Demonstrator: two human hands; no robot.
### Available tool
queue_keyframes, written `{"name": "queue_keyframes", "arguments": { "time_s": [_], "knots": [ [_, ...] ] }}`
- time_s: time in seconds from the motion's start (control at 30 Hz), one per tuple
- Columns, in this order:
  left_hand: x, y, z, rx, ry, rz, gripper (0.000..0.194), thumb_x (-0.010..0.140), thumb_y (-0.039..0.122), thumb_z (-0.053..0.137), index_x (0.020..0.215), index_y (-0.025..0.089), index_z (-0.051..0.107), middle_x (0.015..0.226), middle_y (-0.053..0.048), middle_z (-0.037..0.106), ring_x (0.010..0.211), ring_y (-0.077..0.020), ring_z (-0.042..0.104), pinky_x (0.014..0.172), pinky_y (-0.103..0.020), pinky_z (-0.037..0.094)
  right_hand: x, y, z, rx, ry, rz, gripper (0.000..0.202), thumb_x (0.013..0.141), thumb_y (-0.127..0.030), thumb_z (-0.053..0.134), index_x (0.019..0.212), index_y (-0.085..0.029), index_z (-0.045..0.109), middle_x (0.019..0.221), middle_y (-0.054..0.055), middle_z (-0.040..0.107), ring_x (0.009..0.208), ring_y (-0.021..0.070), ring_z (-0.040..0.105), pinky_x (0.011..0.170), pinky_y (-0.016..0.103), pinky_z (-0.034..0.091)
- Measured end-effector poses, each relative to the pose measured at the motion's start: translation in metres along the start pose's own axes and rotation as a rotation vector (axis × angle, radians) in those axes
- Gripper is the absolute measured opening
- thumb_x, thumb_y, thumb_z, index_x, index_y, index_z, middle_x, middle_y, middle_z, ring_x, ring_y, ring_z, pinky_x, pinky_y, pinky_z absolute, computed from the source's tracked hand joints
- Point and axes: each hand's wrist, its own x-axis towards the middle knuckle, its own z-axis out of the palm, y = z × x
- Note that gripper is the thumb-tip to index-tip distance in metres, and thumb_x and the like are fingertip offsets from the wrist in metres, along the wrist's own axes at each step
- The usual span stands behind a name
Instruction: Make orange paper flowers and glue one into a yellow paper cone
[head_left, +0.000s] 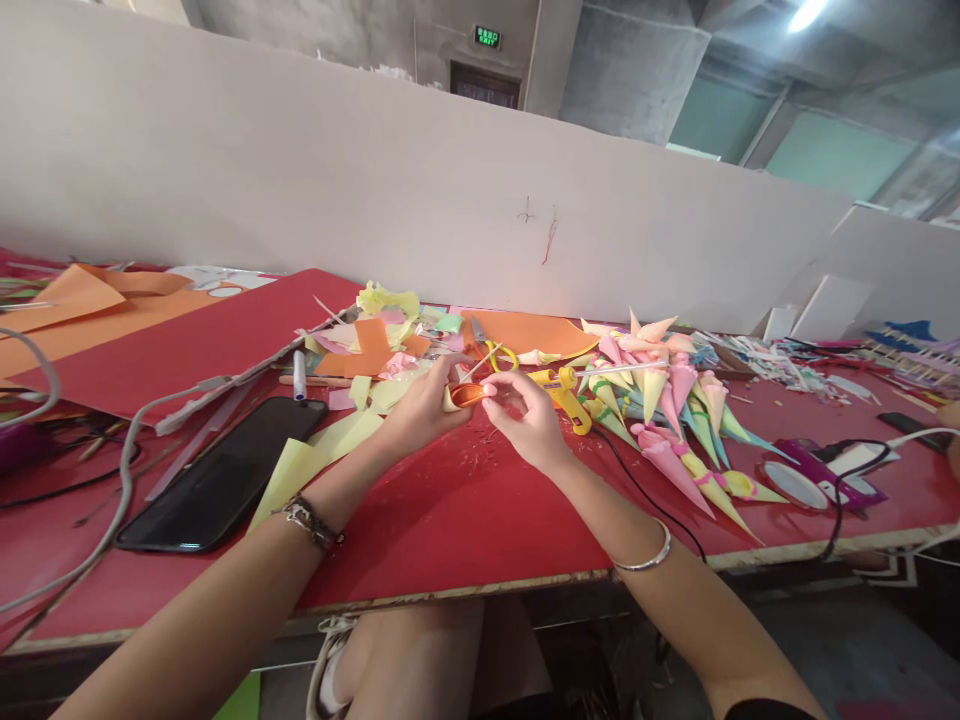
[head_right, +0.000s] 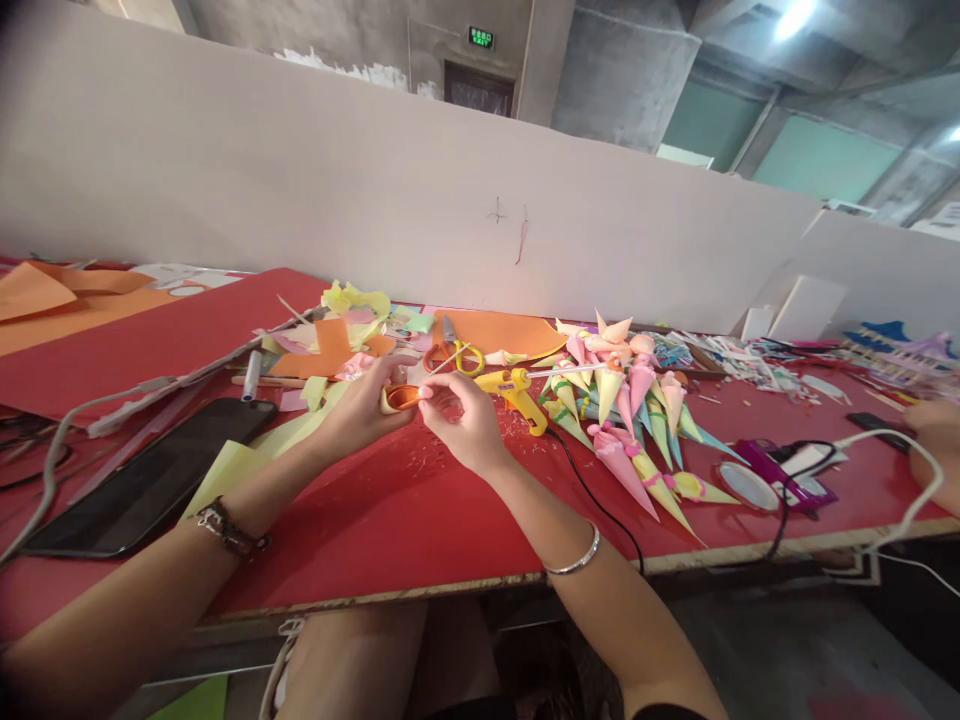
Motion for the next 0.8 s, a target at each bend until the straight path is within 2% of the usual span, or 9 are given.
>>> {"name": "queue_keyframes", "arguments": {
  "time_s": [0.5,0.7,0.8],
  "knots": [
    [-0.002,-0.004,0.004,0.058,-0.018,0.037,0.044,0.068,0.016,0.054,0.109,0.019,0.036,0.075,0.003,0.044,0.062,-0.0096,0.044,0.054,-0.02,0.034,0.001,-0.005,-0.002,-0.055,-0.039,-0.059,0.006,0.075,-0.016,0.049,0.078,-0.021,0.049,0.076,-0.001,0.05,0.071,0.0099,0.051,0.067,0.023,0.049],
    [-0.002,-0.006,-0.001,0.131,-0.065,0.022,0.047,0.07,0.019,0.054,0.113,0.018,0.035,0.08,-0.002,0.051,0.065,-0.0116,0.049,0.054,-0.021,0.037,0.004,-0.003,-0.011,-0.319,-0.142,-0.225,0.007,0.075,-0.016,0.047,0.078,-0.022,0.05,0.073,-0.001,0.049,0.07,0.0117,0.049,0.069,0.026,0.046],
    [-0.002,-0.005,-0.004,0.193,-0.129,0.007,0.05,0.069,0.021,0.054,0.116,0.019,0.035,0.077,-0.002,0.052,0.062,-0.0124,0.05,0.051,-0.021,0.036,0.005,-0.003,-0.016,-0.436,-0.191,-0.247,0.008,0.076,-0.018,0.047,0.082,-0.022,0.052,0.075,0.0,0.051,0.073,0.0128,0.051,0.069,0.027,0.045]
  ]
}}
